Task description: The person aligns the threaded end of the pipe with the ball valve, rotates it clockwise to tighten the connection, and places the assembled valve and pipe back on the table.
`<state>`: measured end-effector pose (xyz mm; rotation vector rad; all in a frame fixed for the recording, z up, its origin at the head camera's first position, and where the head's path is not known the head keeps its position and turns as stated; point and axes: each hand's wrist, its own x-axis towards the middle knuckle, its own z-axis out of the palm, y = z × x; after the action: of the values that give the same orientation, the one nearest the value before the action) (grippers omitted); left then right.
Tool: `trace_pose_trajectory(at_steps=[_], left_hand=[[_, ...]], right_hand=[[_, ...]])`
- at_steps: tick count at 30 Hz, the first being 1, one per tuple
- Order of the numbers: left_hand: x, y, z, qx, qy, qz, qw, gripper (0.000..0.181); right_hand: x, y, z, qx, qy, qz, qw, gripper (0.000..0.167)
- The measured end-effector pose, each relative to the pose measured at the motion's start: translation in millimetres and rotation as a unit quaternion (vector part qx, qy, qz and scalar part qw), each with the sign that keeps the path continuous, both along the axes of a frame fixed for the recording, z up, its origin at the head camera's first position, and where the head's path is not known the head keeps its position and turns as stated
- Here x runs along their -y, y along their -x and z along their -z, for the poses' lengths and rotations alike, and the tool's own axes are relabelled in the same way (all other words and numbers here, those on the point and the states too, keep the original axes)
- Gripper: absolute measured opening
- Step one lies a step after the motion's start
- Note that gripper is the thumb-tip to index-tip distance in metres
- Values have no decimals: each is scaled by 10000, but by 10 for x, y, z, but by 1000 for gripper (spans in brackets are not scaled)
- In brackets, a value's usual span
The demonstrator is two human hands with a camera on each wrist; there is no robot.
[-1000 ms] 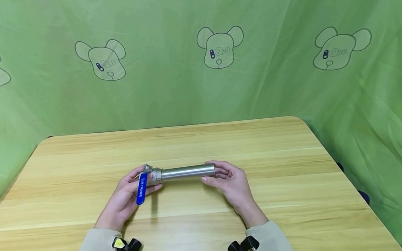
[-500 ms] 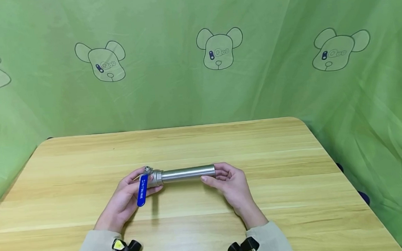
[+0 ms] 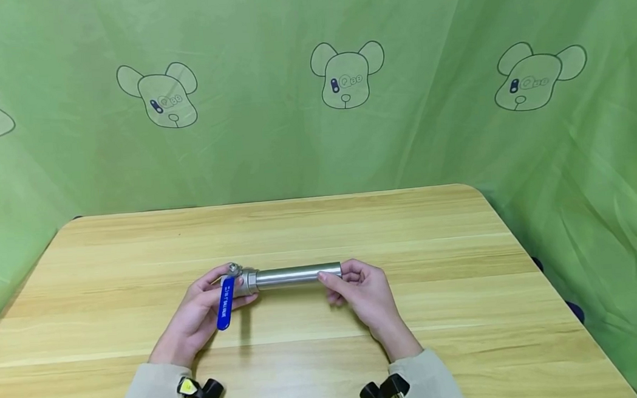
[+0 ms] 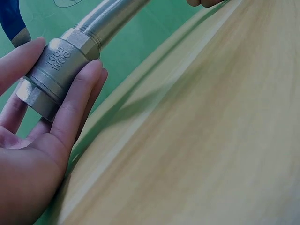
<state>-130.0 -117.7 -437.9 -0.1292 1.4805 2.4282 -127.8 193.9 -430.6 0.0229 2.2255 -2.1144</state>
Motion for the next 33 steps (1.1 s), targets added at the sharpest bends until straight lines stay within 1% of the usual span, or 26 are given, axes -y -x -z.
trace_pose_trajectory(at_steps=[5, 8, 9, 10, 14, 16, 17, 19, 22, 25, 30, 33], left_hand=[[-4, 5, 10, -57, -26, -2, 10000, 37], [-4, 5, 15, -90, -73, -10, 9999, 37], [-5, 5, 17, -100, -76, -14, 9999, 37], [-4, 5, 19, -111, -75, -19, 9999, 37], [0, 6, 28, -179, 21, 0, 9998, 40], [2, 7, 34, -242, 85, 28, 9997, 41], [2, 6, 35, -271, 105, 40, 9996, 41], [3, 6, 37, -302, 98, 70, 9995, 41], [5, 0, 35, -301, 112, 65, 9995, 40], [5, 1, 27, -228, 139, 70, 9996, 40], [6, 9, 14, -100, 183, 102, 9997, 52], [5, 12, 14, -53, 171, 93, 9998, 56]], right_hand=[[7, -3, -8, 87, -73, 45, 9999, 18], [13, -9, -15, 24, -112, 59, 9999, 21], [13, -11, -20, -18, -137, 75, 9999, 24], [11, -12, -22, -58, -139, 91, 9998, 31], [-5, -6, -23, -398, -6, -107, 9992, 71], [-15, -1, -12, -557, 78, -294, 9980, 78], [-20, 0, -7, -623, 108, -375, 9973, 78], [-25, 1, 6, -685, 128, -418, 9967, 72], [-30, 2, 19, -656, 192, -369, 9970, 66], [-26, 2, 17, -594, 401, -275, 9971, 65], [-21, 0, 3, -519, 832, -207, 9950, 60], [-22, -5, -2, -488, 973, -196, 9939, 59]])
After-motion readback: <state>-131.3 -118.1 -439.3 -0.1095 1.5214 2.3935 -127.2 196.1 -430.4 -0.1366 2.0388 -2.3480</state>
